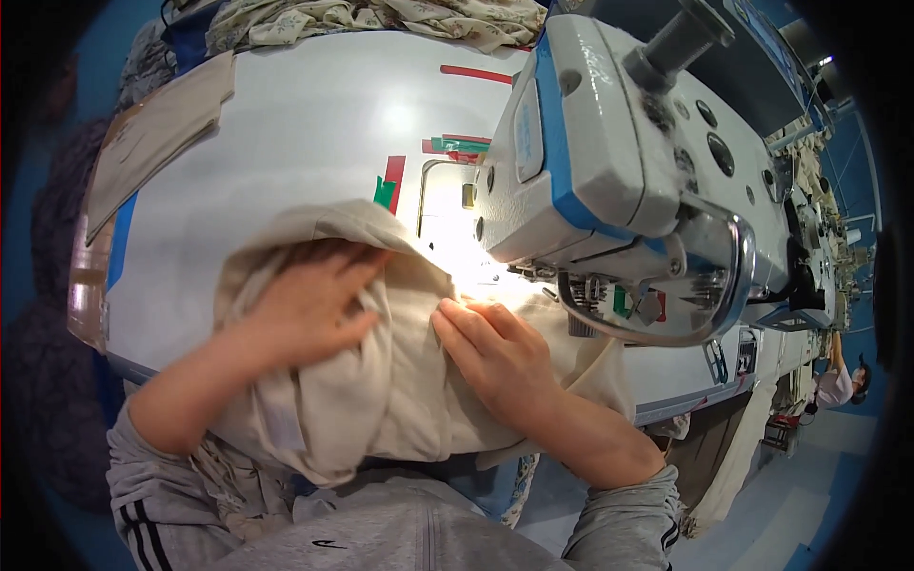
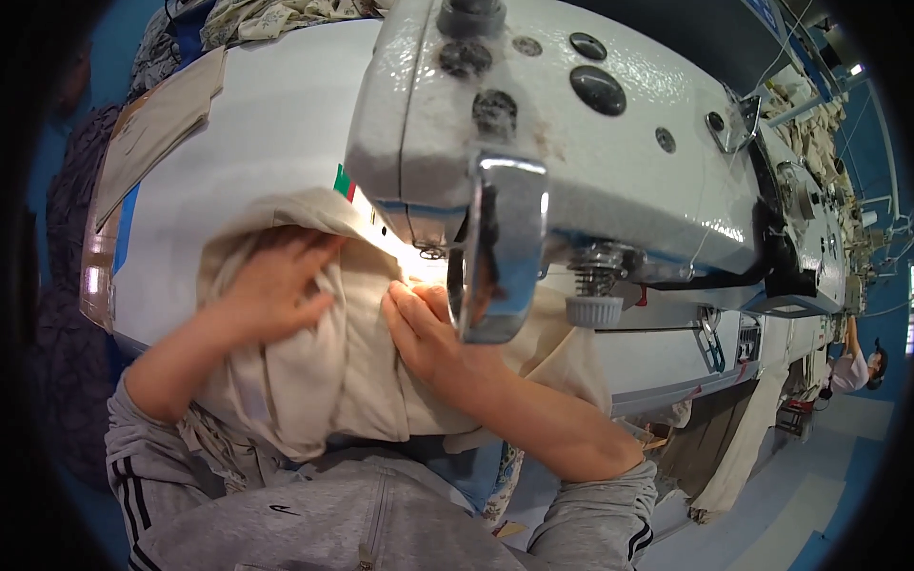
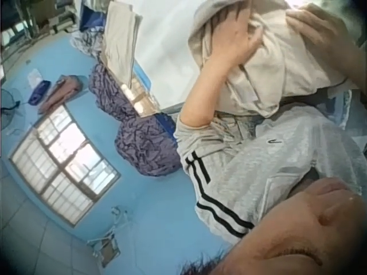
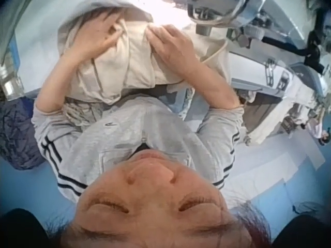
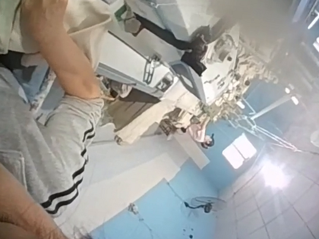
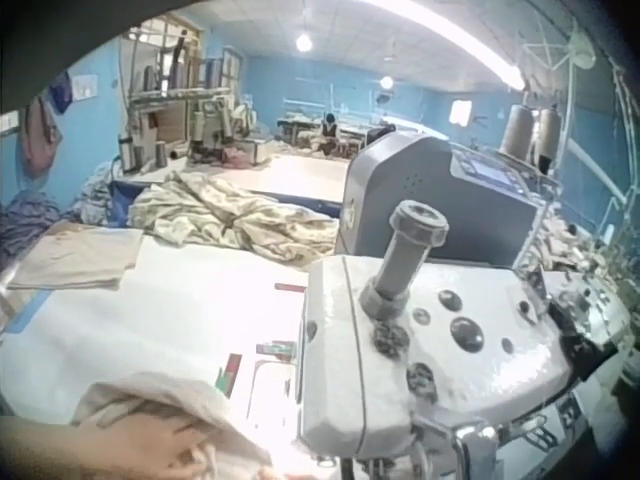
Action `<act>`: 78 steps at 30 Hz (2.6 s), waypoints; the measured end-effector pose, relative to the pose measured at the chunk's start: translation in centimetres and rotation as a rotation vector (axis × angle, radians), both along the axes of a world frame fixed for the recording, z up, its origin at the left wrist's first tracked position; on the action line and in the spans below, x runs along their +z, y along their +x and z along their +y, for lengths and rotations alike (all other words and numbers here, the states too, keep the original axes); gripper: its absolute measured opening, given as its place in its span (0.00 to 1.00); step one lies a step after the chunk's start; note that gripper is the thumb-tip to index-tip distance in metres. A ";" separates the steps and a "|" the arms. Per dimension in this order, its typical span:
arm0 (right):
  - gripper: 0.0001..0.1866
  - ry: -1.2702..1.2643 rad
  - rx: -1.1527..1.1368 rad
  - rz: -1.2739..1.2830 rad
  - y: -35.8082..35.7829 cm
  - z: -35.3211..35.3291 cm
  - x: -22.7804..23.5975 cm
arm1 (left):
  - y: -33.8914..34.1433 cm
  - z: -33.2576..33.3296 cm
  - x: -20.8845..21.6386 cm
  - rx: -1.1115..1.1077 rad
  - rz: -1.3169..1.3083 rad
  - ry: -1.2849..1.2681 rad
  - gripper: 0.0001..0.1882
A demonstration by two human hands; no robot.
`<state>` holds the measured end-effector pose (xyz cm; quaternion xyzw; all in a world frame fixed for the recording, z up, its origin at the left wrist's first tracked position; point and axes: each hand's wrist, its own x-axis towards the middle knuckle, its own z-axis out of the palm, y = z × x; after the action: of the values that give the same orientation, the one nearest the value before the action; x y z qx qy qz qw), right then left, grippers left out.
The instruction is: Sewing the edges and seams of a fabric bag using an industrial sewing machine.
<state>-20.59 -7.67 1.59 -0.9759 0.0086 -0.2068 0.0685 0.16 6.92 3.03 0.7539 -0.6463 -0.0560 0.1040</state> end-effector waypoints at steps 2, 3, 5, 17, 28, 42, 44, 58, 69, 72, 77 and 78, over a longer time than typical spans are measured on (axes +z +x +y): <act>0.20 0.017 -0.025 0.004 0.1 -0.1 0.2 | 2.9 -1.4 0.7 -0.012 0.256 0.192 0.24; 0.20 0.034 -0.050 0.004 0.1 -0.2 0.3 | 2.8 -1.8 1.0 -0.009 0.255 0.188 0.24; 0.19 0.085 -0.066 -0.007 0.4 -0.2 0.3 | 1.9 -3.4 1.5 -0.013 0.091 -0.065 0.18; 0.18 -0.062 0.143 0.091 -2.4 -3.5 0.9 | -2.8 -3.0 -1.4 -0.307 0.336 -0.108 0.32; 0.16 0.001 0.094 -0.042 -0.9 -3.9 1.0 | -3.7 -3.3 -1.6 -0.265 0.148 -0.191 0.34; 0.15 0.065 -0.009 -0.015 -0.4 -4.9 0.0 | -3.2 -4.8 -1.8 -0.250 0.110 -0.242 0.31; 0.16 0.075 -0.010 -0.019 0.0 -5.2 -0.1 | -2.9 -4.9 -1.8 -0.251 0.106 -0.227 0.31; 0.18 0.047 -0.115 0.069 -0.1 -6.2 -0.3 | -2.8 -4.9 -1.2 -0.246 0.088 -0.174 0.30; 0.20 0.395 -0.213 0.099 -1.1 -10.4 -2.3 | -2.9 -5.0 -1.5 -0.226 0.095 -0.213 0.31; 0.20 0.475 -0.227 0.073 -1.4 -11.4 -2.4 | -2.8 -5.0 -1.2 -0.232 0.105 -0.203 0.31; 0.20 0.620 -0.238 0.024 -2.2 -10.7 -3.1 | -2.6 -5.1 -1.4 -0.231 0.103 -0.209 0.31; 0.20 0.650 -0.240 0.013 -1.5 -10.9 -3.5 | -2.7 -4.9 -1.4 -0.230 0.105 -0.191 0.31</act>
<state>-22.14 -18.56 -1.96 -0.8964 0.1892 -0.1935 0.3509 -2.50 1.99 1.64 0.6575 -0.7245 -0.0454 0.2018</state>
